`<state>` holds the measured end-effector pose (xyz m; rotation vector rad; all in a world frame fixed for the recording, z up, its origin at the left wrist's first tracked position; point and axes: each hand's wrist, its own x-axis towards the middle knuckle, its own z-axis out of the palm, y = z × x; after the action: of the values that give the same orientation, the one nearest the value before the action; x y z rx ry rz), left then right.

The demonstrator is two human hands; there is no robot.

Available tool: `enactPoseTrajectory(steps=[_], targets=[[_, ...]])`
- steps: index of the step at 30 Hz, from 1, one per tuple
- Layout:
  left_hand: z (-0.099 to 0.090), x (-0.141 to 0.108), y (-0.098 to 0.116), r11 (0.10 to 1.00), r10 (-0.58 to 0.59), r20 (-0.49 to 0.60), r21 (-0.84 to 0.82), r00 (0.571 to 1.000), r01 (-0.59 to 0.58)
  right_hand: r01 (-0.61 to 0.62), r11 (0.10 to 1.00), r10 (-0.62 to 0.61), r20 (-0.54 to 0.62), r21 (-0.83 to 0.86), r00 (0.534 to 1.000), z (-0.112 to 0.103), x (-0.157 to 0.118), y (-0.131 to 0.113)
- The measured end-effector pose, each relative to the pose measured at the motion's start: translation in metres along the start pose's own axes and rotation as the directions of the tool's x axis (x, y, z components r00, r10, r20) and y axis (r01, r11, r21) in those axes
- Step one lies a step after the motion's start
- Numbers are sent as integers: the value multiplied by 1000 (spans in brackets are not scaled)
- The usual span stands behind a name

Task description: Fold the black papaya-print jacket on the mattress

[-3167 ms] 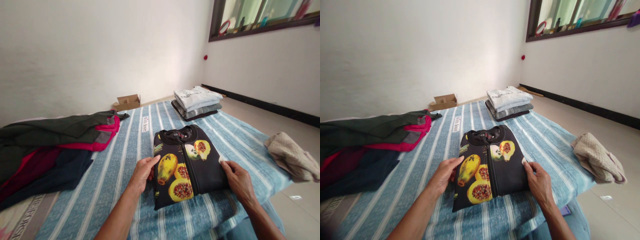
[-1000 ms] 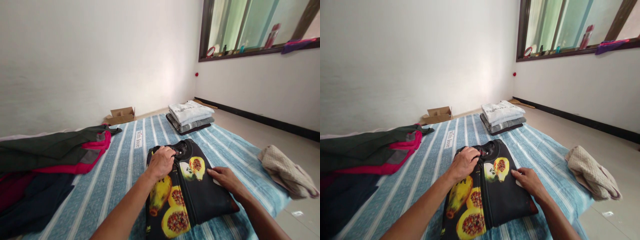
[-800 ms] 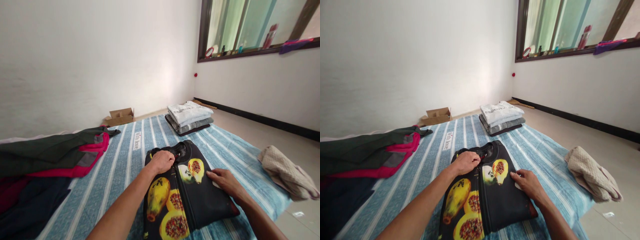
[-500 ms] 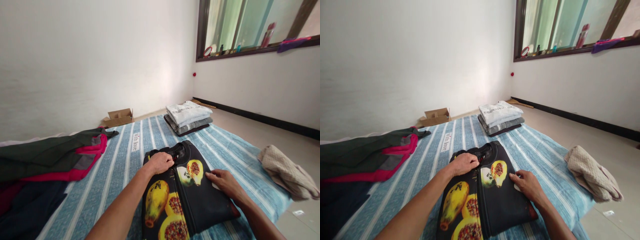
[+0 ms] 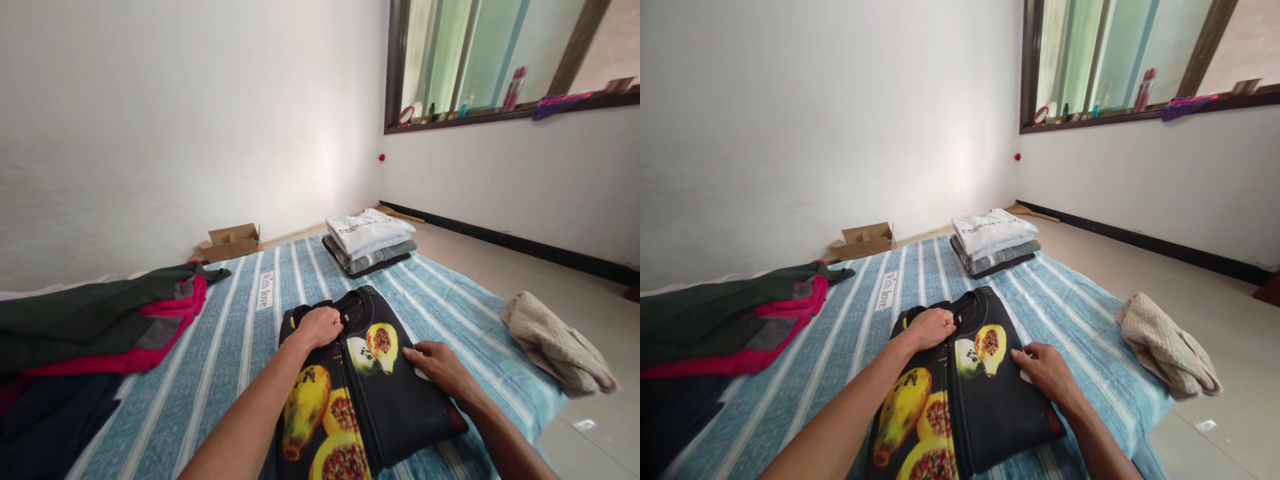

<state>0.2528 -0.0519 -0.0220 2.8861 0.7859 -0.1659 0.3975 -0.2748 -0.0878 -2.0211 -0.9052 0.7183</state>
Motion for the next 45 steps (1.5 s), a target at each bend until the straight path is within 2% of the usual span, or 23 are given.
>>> enactPoseTrajectory(steps=[7,17,27,33,37,41,43,45], targets=[[-3,6,-1,993,-103,-43,-59,994,100,4,1000,-4,-7,-31,1000,0,1,0],[-11,-3,0,986,-148,-206,-105,967,129,-1,999,1,-8,-43,1000,2,3,2],[-4,7,-8,986,-99,-81,-140,992,87,-11,1000,11,-6,1,1000,-1,-2,-2],[2,7,-6,981,-125,-114,-161,985,106,-29,1000,29,14,11,999,-3,-3,-4],[-1,0,-5,971,-134,-175,-221,975,94,-21,999,20,21,25,1000,-3,-4,-2],[-7,-16,-12,953,-185,-298,-289,936,96,-38,999,37,45,22,998,-2,0,4],[-6,-29,-21,936,-266,-400,-327,877,135,-47,999,46,61,13,997,-1,3,7],[-2,-45,-32,910,-368,-477,-362,798,203,-50,999,49,73,15,996,-1,5,9]])
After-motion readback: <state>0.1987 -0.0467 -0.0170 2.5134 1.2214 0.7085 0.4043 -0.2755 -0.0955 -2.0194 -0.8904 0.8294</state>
